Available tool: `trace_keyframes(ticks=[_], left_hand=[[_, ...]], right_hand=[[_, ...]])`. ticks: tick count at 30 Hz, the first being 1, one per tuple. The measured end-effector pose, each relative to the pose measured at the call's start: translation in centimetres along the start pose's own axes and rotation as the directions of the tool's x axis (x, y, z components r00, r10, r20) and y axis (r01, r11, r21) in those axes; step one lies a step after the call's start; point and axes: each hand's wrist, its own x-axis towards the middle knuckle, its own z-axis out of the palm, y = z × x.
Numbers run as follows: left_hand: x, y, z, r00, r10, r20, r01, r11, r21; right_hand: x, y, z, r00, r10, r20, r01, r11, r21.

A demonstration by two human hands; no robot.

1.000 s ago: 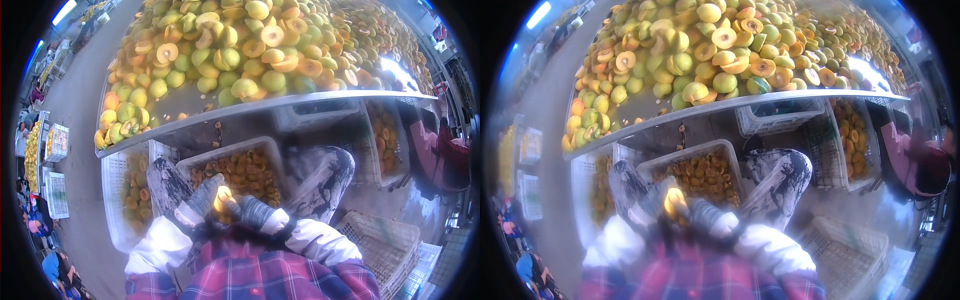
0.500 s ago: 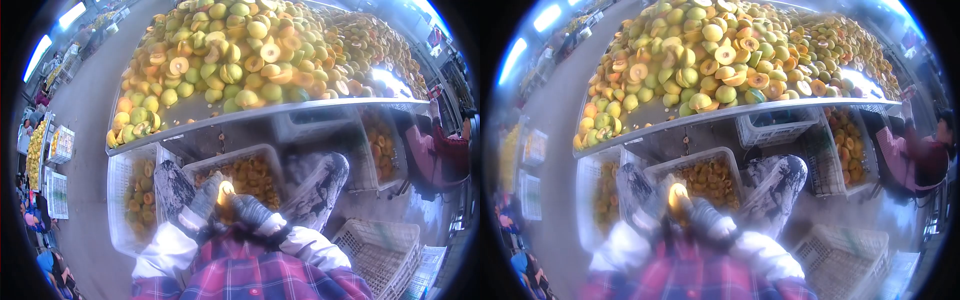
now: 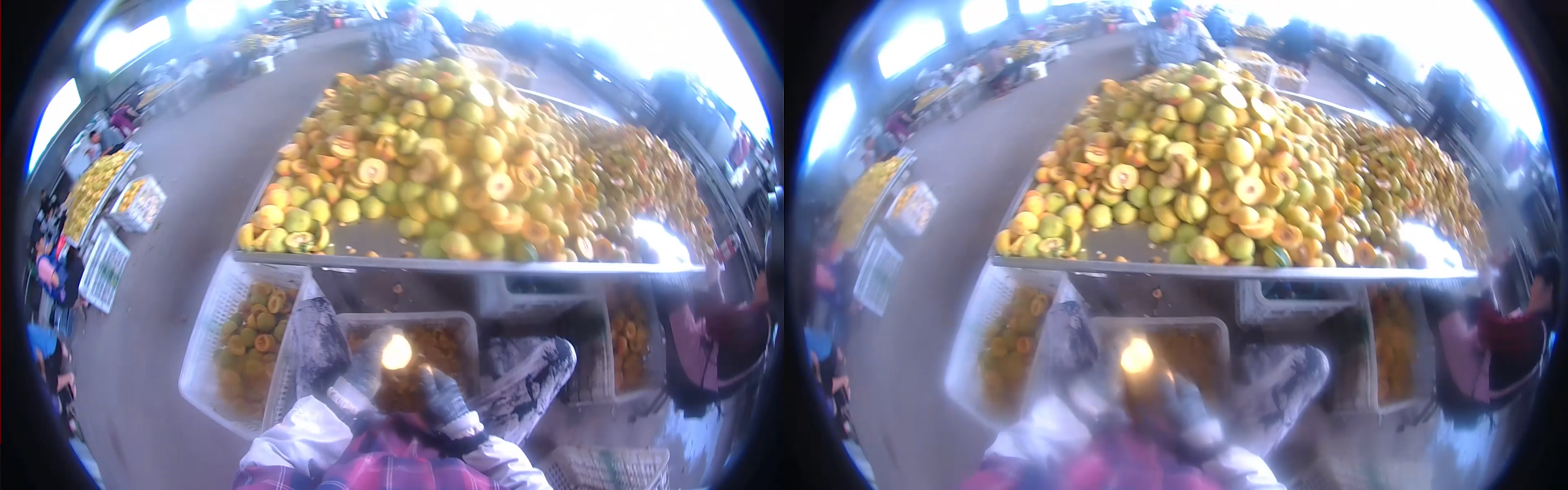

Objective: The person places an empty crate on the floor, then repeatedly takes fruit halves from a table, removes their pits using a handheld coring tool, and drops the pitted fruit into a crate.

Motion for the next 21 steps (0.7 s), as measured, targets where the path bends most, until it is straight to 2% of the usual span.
trace_keyframes(ticks=[1,2,3,4,5,6,7,8,10,11,12,13,14,16,17,18,19,20,21], left_hand=[[0.2,1.0,-0.1,0.999,0.029,-0.027,-0.030,1.000,-0.010],[0.6,2.5,-0.2,1.000,-0.010,0.023,0.005,0.972,0.233],[0.9,4.1,-0.2,0.996,-0.067,0.056,0.033,0.884,0.466],[0.7,5.6,-0.1,0.999,-0.040,0.034,0.020,0.889,0.458],[-0.1,7.3,0.4,0.989,0.139,0.045,-0.136,0.761,0.635],[-0.9,9.4,1.0,0.949,0.301,0.089,-0.255,0.572,0.780],[-1.9,12.4,1.8,0.924,0.355,0.144,-0.310,0.472,0.825],[-2.2,14.4,2.0,0.920,0.369,0.133,-0.308,0.470,0.827],[-2.1,16.8,1.4,0.849,0.484,0.214,-0.336,0.180,0.925],[0.0,16.2,-0.6,0.792,0.563,0.235,-0.402,0.192,0.895],[0.5,18.3,-0.9,0.811,0.538,0.231,-0.375,0.175,0.910],[1.8,19.1,-1.6,0.765,0.608,0.211,-0.259,-0.009,0.966],[3.2,19.9,-2.3,0.709,0.673,0.210,-0.117,-0.182,0.976],[5.8,23.4,-4.1,0.621,0.670,0.406,-0.046,-0.486,0.873],[8.2,24.4,-5.9,0.663,0.626,0.411,-0.057,-0.505,0.861],[10.6,25.1,-7.4,0.702,0.580,0.414,-0.070,-0.522,0.850],[11.7,25.7,-7.7,0.734,0.511,0.447,-0.045,-0.620,0.783],[12.9,25.2,-8.9,0.735,0.510,0.448,-0.049,-0.618,0.784],[14.4,23.8,-10.5,0.730,0.466,0.500,-0.038,-0.703,0.710]], right_hand=[[-0.1,0.1,-0.1,0.999,-0.026,0.032,0.026,1.000,0.005],[-0.1,-0.3,-0.3,1.000,0.001,0.030,0.001,0.998,-0.063],[-0.1,-0.6,-0.4,0.999,0.026,0.021,-0.023,0.991,-0.131],[-0.2,-0.8,-0.5,0.999,0.002,0.047,0.004,0.992,-0.127],[-0.3,-1.0,-0.7,0.998,-0.001,0.067,0.010,0.990,-0.137],[-0.2,-1.2,-0.7,0.996,-0.003,0.084,0.016,0.989,-0.150],[0.0,-1.5,-0.5,0.995,-0.021,0.100,0.036,0.988,-0.147],[0.1,-1.7,-0.3,0.995,-0.014,0.100,0.032,0.984,-0.176],[0.9,-2.4,-0.1,0.995,-0.009,0.100,0.030,0.979,-0.204],[1.3,-3.0,-0.2,0.984,0.067,0.164,-0.025,0.970,-0.242],[1.8,-3.3,-0.2,0.964,0.146,0.221,-0.080,0.956,-0.283],[1.3,-0.7,0.3,0.948,0.019,0.316,0.116,0.908,-0.404],[1.8,-1.0,0.5,0.950,0.020,0.310,0.112,0.909,-0.402],[2.2,-2.2,0.9,0.922,0.306,0.237,-0.204,0.904,-0.377],[2.9,-1.6,0.8,0.905,0.304,0.299,-0.162,0.894,-0.417],[3.2,-0.5,1.1,0.906,0.308,0.292,-0.169,0.893,-0.417],[3.1,0.9,1.6,0.906,0.309,0.289,-0.184,0.904,-0.387],[3.1,2.3,2.0,0.906,0.308,0.290,-0.196,0.913,-0.358],[3.5,3.1,2.4,0.862,0.432,0.265,-0.311,0.864,-0.396]])
